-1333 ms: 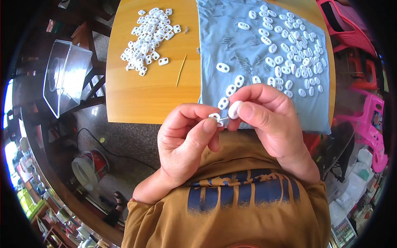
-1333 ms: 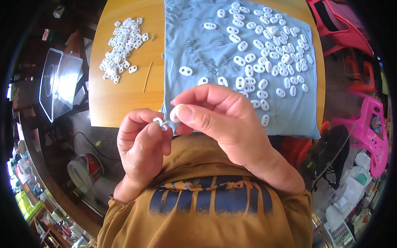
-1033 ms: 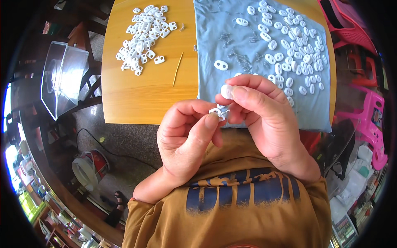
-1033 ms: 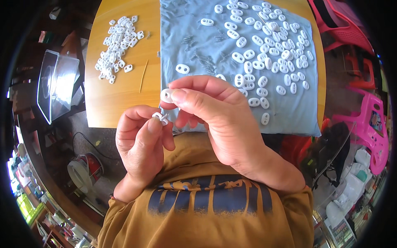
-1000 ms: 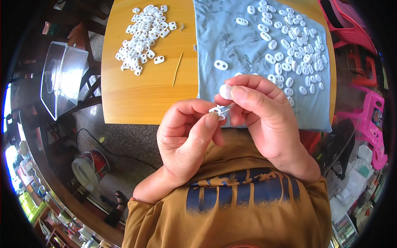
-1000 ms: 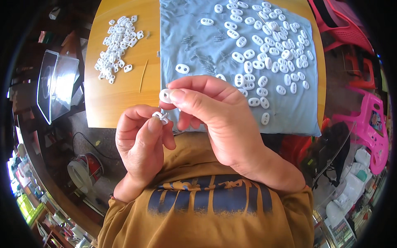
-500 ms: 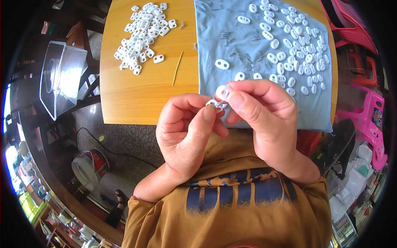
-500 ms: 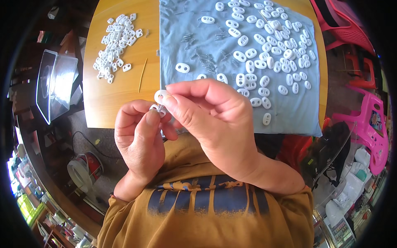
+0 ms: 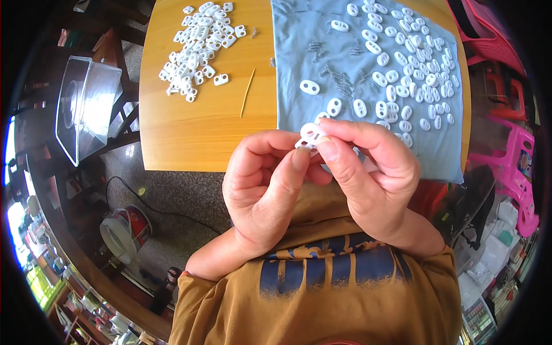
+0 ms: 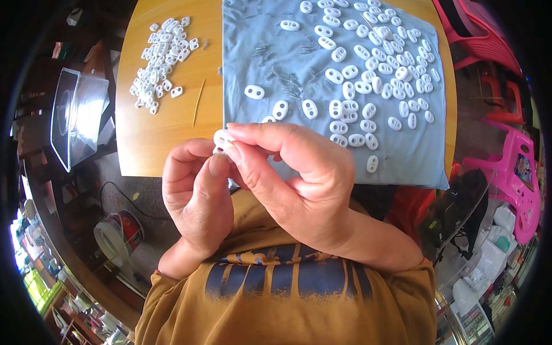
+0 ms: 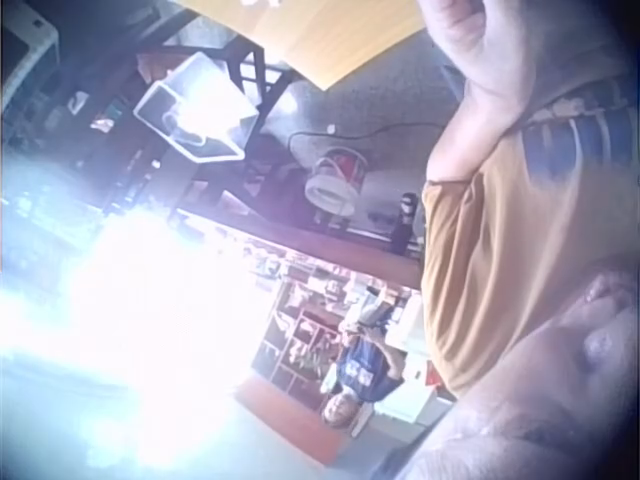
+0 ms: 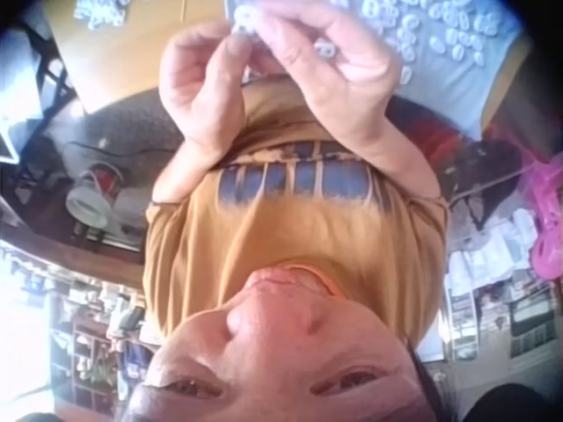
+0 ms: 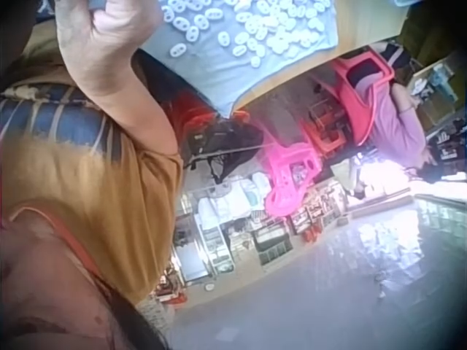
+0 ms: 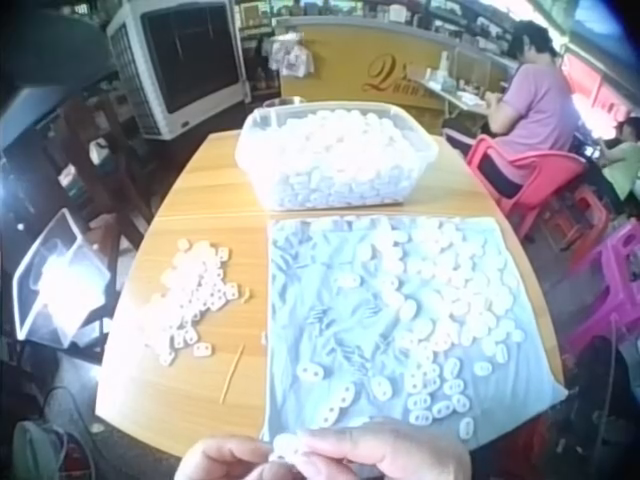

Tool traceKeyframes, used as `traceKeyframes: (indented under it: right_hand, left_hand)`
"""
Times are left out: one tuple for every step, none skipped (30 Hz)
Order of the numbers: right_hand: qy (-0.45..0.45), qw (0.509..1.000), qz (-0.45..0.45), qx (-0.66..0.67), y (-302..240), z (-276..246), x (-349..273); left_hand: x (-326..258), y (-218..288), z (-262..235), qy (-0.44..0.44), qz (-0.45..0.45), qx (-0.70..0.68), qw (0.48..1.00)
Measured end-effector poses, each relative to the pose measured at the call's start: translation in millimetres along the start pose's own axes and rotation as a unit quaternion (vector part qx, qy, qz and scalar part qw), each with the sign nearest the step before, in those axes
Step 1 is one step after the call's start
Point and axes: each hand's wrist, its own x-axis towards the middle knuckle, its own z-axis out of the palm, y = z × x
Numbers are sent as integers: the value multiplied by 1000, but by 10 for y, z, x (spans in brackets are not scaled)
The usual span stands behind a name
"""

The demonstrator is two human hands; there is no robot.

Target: Assembling small white plastic components by inserting metal pins into them using a needle tool.

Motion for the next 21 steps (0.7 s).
traceKeyframes:
  right_hand:
    - [2, 1000, 12, 6, -4, -1, -7]
    - [2, 1000, 12, 6, -2, -5, -7]
    - [3, 1000, 4, -3, 0, -11, -7]
    - [3, 1000, -3, -11, 1, -14, -7]
    - [3, 1000, -3, -11, -17, -12, -17]
    - [7, 999, 36, -7, -52, -7, -35]
    - [11, 997, 75, -2, -70, -5, -45]
    - [11, 997, 75, -2, -69, -7, -47]
    - [13, 997, 70, -11, -64, -10, -50]
    - [15, 998, 64, -19, -62, -13, -51]
    - [15, 998, 64, -19, -62, -16, -48]
    - [15, 998, 60, -24, -61, -18, -43]
    - [14, 998, 55, -30, -63, -21, -40]
    - [14, 998, 55, -30, -73, -29, -33]
    - [-1, 998, 50, -35, -91, -44, -22]
    - [-16, 998, 45, -40, -101, -60, -16]
    - [-16, 998, 45, -40, -77, -78, 4]
    - [-44, 997, -24, -62, -31, -100, 43]
    - [-72, 990, -92, -83, -3, -121, 69]
    - [-72, 990, -93, -82, -3, -140, 79]
    - [-96, 990, -82, -66, -9, -160, 89]
  left_hand:
    - [-3, -3, 4, 0, 7, -8, 1000]
    - [-5, -9, 7, 0, 7, -8, 1000]
    - [-7, -15, 10, -2, 14, -8, 1000]
    - [-9, -19, 11, -4, 21, -8, 1000]
    - [-8, -20, 2, -4, 21, -8, 1000]
    - [-6, -17, -14, -17, 26, 14, 999]
    - [-5, -14, -24, -29, 31, 37, 998]
    - [-10, -10, -25, -29, 31, 37, 998]
    - [-19, -5, -25, -35, 34, 63, 997]
    - [-25, 0, -26, -41, 36, 88, 995]
    - [-19, 3, -29, -41, 36, 88, 995]
    - [-10, 7, -36, -53, 42, 104, 992]
    - [-1, 11, -42, -65, 48, 120, 989]
    - [5, 15, -50, -65, 48, 120, 989]
    - [11, 19, -59, -75, 52, 120, 988]
    - [14, 21, -64, -86, 56, 120, 987]
    - [14, 23, -64, -86, 56, 121, 987]
    - [11, 26, -63, -78, 50, 116, 989]
    - [9, 28, -63, -70, 44, 111, 990]
    - [7, 29, -80, -70, 45, 112, 990]
    - [3, 27, -107, -83, 48, 112, 989]
